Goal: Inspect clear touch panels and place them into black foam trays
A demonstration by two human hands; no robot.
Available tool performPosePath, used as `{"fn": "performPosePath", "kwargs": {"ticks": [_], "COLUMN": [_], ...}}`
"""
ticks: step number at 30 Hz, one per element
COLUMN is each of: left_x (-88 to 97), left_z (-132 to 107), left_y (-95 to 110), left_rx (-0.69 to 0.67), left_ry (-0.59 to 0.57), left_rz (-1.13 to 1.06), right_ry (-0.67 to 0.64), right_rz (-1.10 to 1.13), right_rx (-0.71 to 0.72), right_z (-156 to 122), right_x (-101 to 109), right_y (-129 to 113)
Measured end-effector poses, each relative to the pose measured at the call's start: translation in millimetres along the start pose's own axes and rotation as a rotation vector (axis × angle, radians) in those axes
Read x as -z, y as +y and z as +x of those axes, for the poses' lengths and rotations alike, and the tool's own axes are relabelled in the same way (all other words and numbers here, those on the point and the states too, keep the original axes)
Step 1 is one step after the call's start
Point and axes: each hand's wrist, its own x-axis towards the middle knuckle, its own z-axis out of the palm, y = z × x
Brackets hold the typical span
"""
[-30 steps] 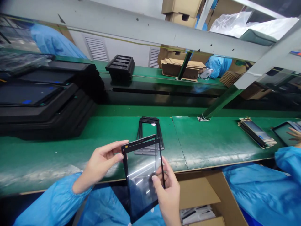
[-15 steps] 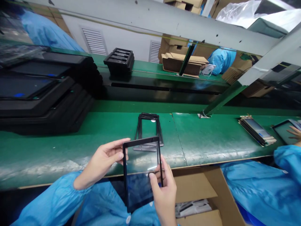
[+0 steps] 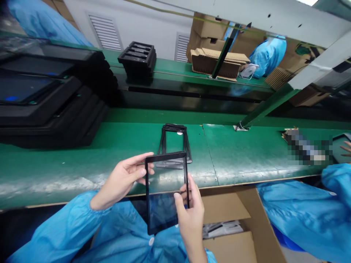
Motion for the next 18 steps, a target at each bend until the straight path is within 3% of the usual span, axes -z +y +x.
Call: {"fn": "performPosePath", "kwargs": {"ticks": [3, 7, 9, 14, 18], "left_x": [-2.0, -5.0, -5.6, -3.4, -1.3], "left_z": [-0.2, -4.0, -8.2, -20.6, -24.5], "left_y": [2.2, 9.9, 13.7, 18.6, 19.5], "left_rx": [0.005, 0.021, 0.021, 0.044, 0.058], "left_ry": [0.018, 0.051, 0.041, -0.004, -0.024], "left_rz": [0.027, 0.143, 0.22, 0.32, 0.346], "right_ry": [-0.021, 0.045, 0.06, -0.179, -0.179], "right_rz": [-0.084, -0.343, -0.354, 0.015, 0.089], "right_rx": [0.061, 0.36, 0.437, 0.145, 0.041], "right_z": [-0.1, 8.0, 18.0, 45.1, 49.0], "right_x": [2.0, 7.9, 11.9, 17.4, 12.9], "right_y": [6.2, 0.8, -10.9, -44.9, -55.8]}}
